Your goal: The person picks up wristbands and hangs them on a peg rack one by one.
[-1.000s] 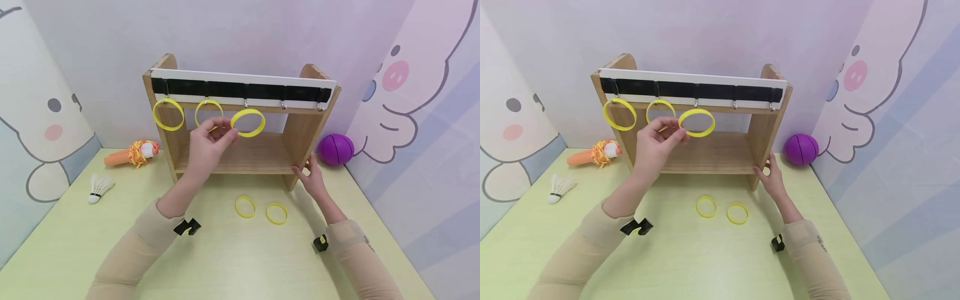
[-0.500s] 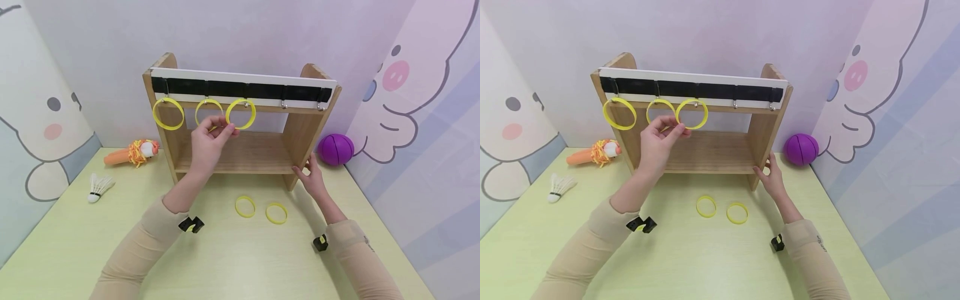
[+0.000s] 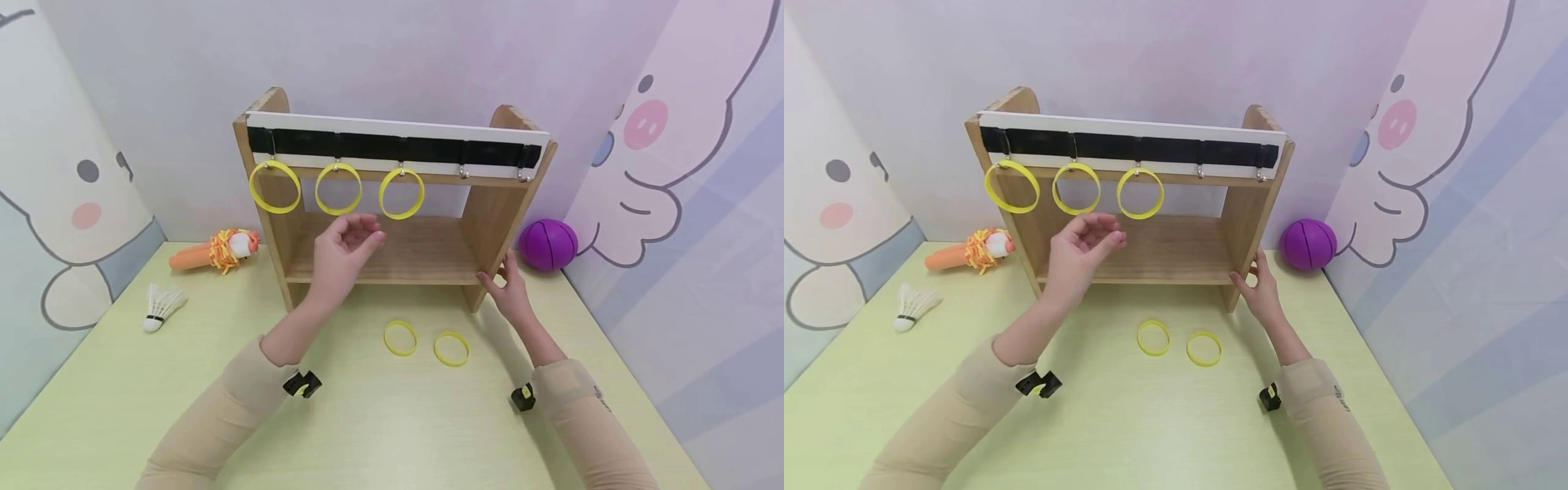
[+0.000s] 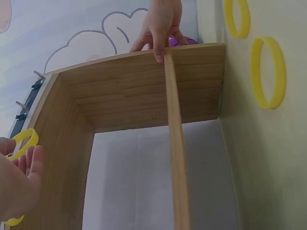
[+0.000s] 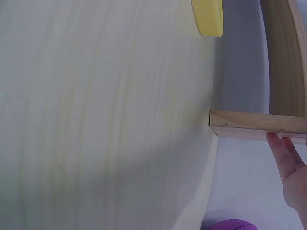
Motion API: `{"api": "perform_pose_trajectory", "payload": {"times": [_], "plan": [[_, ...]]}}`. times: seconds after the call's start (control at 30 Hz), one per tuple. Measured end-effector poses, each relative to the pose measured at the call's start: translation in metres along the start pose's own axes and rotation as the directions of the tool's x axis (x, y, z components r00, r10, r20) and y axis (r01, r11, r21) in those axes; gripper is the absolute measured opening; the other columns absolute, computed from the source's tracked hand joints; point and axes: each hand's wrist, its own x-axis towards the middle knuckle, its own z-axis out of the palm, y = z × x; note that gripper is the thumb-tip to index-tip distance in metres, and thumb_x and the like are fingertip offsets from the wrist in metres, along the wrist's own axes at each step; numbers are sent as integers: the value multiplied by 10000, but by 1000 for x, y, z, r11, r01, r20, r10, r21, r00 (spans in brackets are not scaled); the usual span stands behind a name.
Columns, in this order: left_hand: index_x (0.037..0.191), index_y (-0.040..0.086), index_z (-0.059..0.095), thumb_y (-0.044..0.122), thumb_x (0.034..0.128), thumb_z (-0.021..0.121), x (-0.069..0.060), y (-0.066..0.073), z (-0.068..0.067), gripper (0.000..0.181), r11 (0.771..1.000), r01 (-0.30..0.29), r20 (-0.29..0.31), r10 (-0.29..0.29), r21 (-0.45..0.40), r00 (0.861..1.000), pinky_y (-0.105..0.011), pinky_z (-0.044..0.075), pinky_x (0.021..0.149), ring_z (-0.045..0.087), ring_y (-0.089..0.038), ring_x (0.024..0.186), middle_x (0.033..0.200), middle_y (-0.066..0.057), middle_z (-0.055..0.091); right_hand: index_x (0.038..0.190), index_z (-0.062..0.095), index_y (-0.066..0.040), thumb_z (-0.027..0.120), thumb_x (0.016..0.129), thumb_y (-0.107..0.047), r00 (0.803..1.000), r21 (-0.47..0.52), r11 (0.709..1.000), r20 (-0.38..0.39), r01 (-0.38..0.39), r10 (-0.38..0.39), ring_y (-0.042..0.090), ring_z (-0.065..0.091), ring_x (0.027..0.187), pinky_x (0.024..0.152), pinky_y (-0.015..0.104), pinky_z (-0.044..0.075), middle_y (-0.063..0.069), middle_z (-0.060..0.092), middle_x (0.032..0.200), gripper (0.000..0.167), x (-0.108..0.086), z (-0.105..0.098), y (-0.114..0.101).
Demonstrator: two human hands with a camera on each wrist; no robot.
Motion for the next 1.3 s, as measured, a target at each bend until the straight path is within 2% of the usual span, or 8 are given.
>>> {"api": "perform_pose_trajectory", "payload": {"times": [0.3,0.43,0.53,0.77,0.9,1.07,1.17,1.3], "plan": [[1103,17,621,90,835,715,-17,-33,-13,293,958,-10,194,-48,287,980,-248,530,750,615,-174,862,983,-104,655,1445,234,-70,615,889,-3,1000,7,1000,-2,6,-6,486,522,1082,867,579,447,284,384,1406,677,0,0,1],[1120,9,620,83,830,719,-24,-49,-20,315,927,-55,291,-60,371,955,-291,531,737,605,-179,872,1016,-120,665,1446,237,-66,617,888,-6,1000,5,1000,-3,7,-7,485,524,1079,880,567,444,287,389,1398,678,0,0,1],[1132,8,622,82,829,719,-28,-62,-26,326,900,-108,378,-66,422,923,-291,523,720,587,-183,875,1019,-121,659,1445,238,-63,618,888,-7,1000,0,1000,-5,7,-7,480,526,1079,887,558,442,287,394,1392,676,0,0,1],[1141,35,620,98,830,719,-35,-91,-37,333,830,-275,591,-79,485,803,-315,525,681,580,-183,831,934,-64,629,1455,229,-66,619,887,-5,1000,-1,1000,-5,8,-8,490,522,1078,903,564,434,292,387,1394,692,0,0,1],[1143,53,614,106,823,728,-38,-105,-39,344,808,-319,670,-122,495,732,-358,529,725,574,-172,874,955,-55,629,1463,216,-66,619,886,-3,1000,-1,1000,-5,7,-7,485,524,1076,898,559,437,288,389,1395,706,0,0,1],[1151,65,617,112,814,738,-42,-118,-37,361,786,-369,751,-175,497,637,-323,508,810,581,-182,933,1004,-72,633,1465,212,-67,620,885,-2,1000,2,1000,-6,4,-4,485,527,1079,891,557,443,283,387,1402,712,0,0,2],[1155,77,622,135,825,727,-44,-122,-35,352,755,-413,786,-213,510,581,-308,491,824,575,-182,936,1004,-56,628,1465,216,-72,624,882,-2,1000,11,1000,-9,5,-5,492,525,1086,894,568,442,285,380,1409,715,0,0,3],[1149,115,631,162,831,720,-45,-126,-34,333,708,-461,805,-265,536,530,-304,472,848,559,-150,916,971,-7,613,1469,212,-78,625,881,0,1000,23,1000,-10,15,-15,489,524,1093,886,581,444,291,373,1414,723,1,0,5]]}}
